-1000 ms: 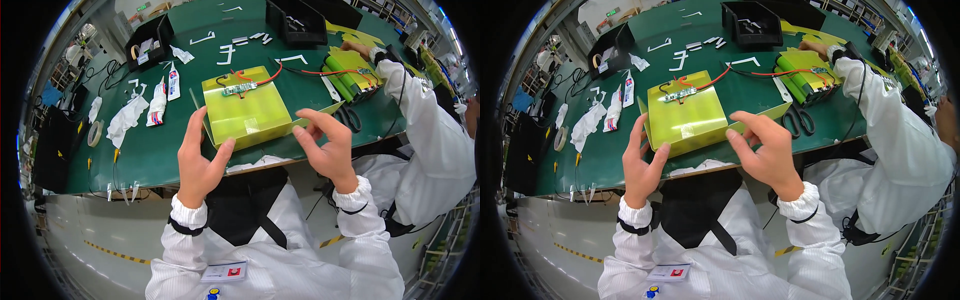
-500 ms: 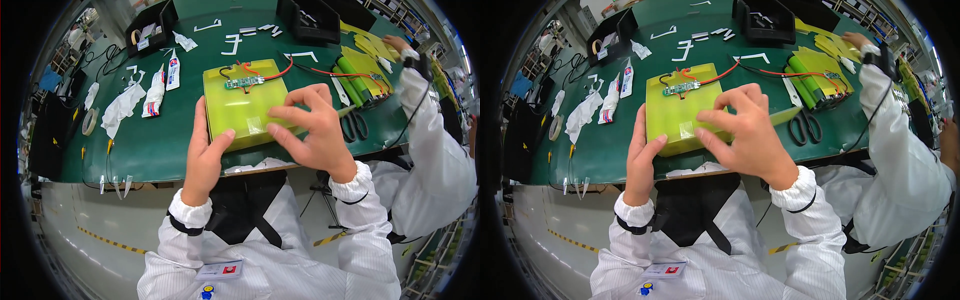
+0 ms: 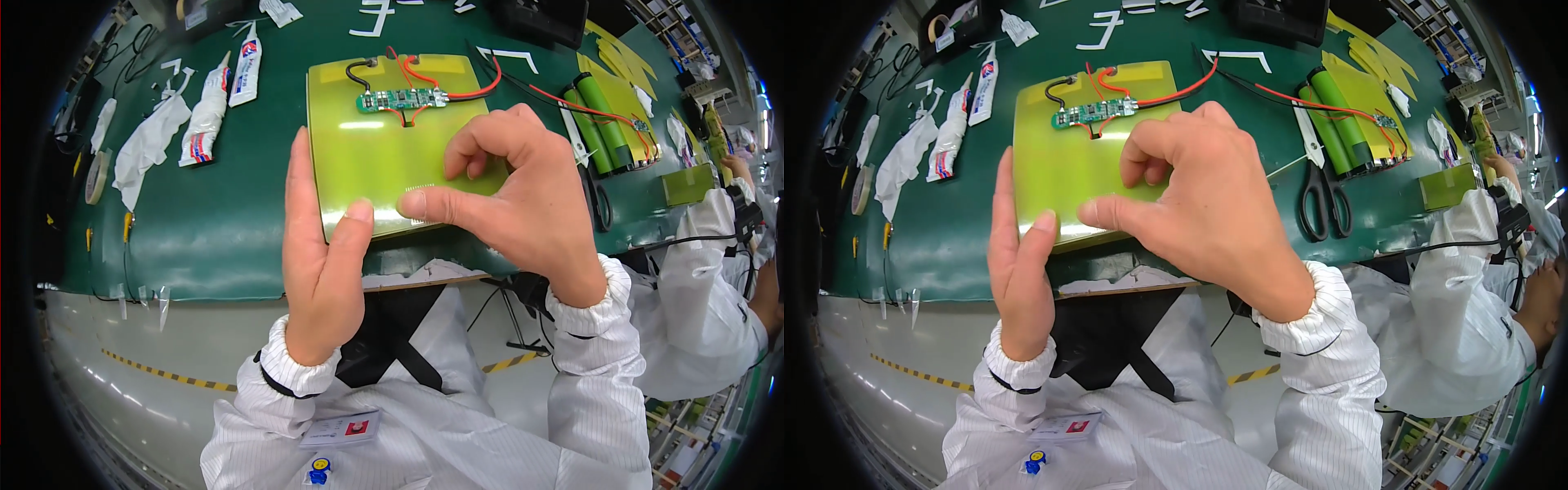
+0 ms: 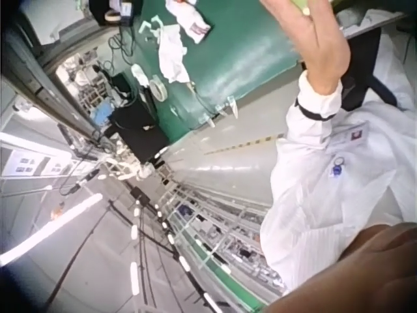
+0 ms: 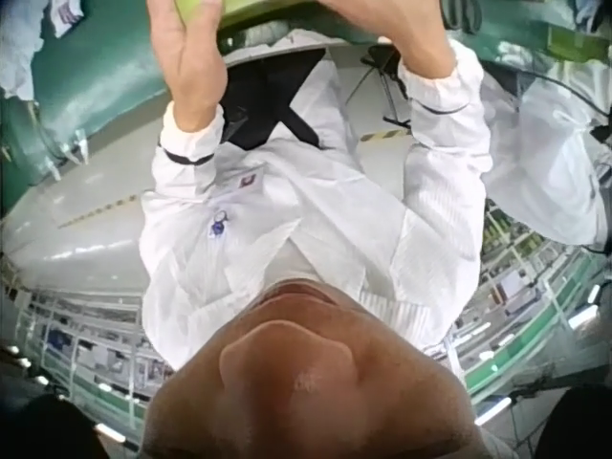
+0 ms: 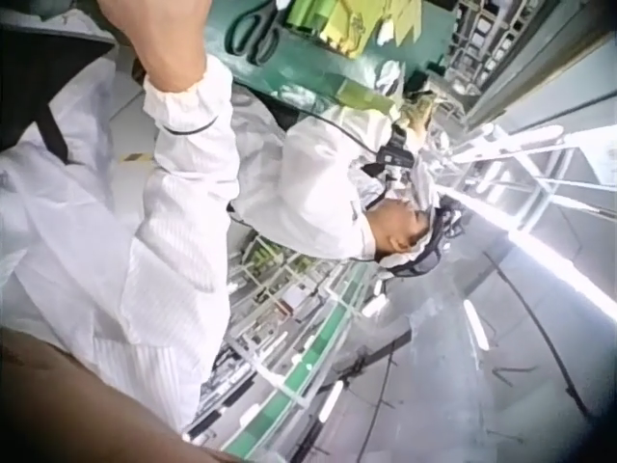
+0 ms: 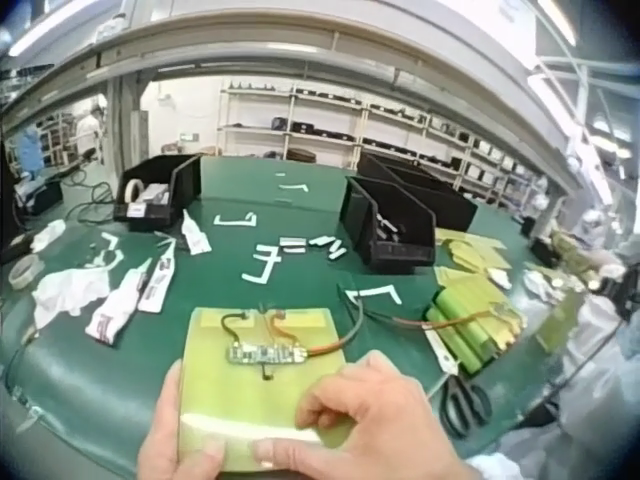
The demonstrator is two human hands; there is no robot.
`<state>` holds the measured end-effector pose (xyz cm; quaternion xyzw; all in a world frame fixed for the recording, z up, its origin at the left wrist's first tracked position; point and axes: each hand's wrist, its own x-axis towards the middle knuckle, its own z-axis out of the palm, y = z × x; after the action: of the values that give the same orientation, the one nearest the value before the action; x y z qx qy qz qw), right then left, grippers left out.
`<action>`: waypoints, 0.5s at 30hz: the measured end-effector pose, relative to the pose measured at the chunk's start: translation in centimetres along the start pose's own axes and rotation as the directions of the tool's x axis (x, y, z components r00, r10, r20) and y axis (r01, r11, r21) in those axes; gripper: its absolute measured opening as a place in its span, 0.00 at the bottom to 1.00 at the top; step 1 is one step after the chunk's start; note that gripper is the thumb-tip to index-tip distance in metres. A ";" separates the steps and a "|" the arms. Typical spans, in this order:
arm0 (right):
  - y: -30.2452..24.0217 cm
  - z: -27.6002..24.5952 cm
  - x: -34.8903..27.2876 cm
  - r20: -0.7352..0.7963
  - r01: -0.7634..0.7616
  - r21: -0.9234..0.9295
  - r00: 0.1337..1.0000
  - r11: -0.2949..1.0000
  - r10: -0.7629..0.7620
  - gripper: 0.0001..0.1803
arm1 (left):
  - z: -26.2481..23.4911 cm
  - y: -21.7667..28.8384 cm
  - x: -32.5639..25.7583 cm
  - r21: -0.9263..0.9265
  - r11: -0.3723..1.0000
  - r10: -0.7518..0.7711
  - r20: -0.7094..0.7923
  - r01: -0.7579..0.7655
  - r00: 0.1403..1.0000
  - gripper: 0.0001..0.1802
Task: The person applies adhesive from a tube to a battery pack, wraps a yellow plastic sheet around it, and secures the wrapping with a piece of tape.
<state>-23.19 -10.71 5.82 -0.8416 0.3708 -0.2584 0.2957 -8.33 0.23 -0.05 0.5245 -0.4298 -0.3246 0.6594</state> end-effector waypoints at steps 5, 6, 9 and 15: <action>0.1 0.0 0.1 0.035 0.032 -0.075 0.999 0.997 -0.029 0.20 | -0.2 -0.3 0.2 -0.010 0.999 0.037 0.037 -0.037 0.999 0.35; 0.0 0.0 0.1 0.033 0.036 -0.078 0.999 0.996 -0.033 0.20 | -0.3 -0.3 0.2 -0.011 0.999 0.042 0.036 -0.042 0.998 0.35; 0.0 0.0 0.1 0.012 0.041 -0.050 0.999 0.998 -0.040 0.19 | -0.6 -0.5 0.4 0.014 0.999 0.047 0.052 -0.048 0.998 0.34; 0.7 0.5 -0.1 -0.035 0.170 -0.071 0.984 0.983 -0.172 0.19 | -1.6 -0.7 0.8 -0.049 0.999 0.007 0.082 -0.003 0.997 0.34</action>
<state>-23.25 -10.89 5.01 -0.8744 0.3116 -0.2872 0.2363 -6.53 0.03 -0.63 0.4935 -0.4498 -0.3548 0.6544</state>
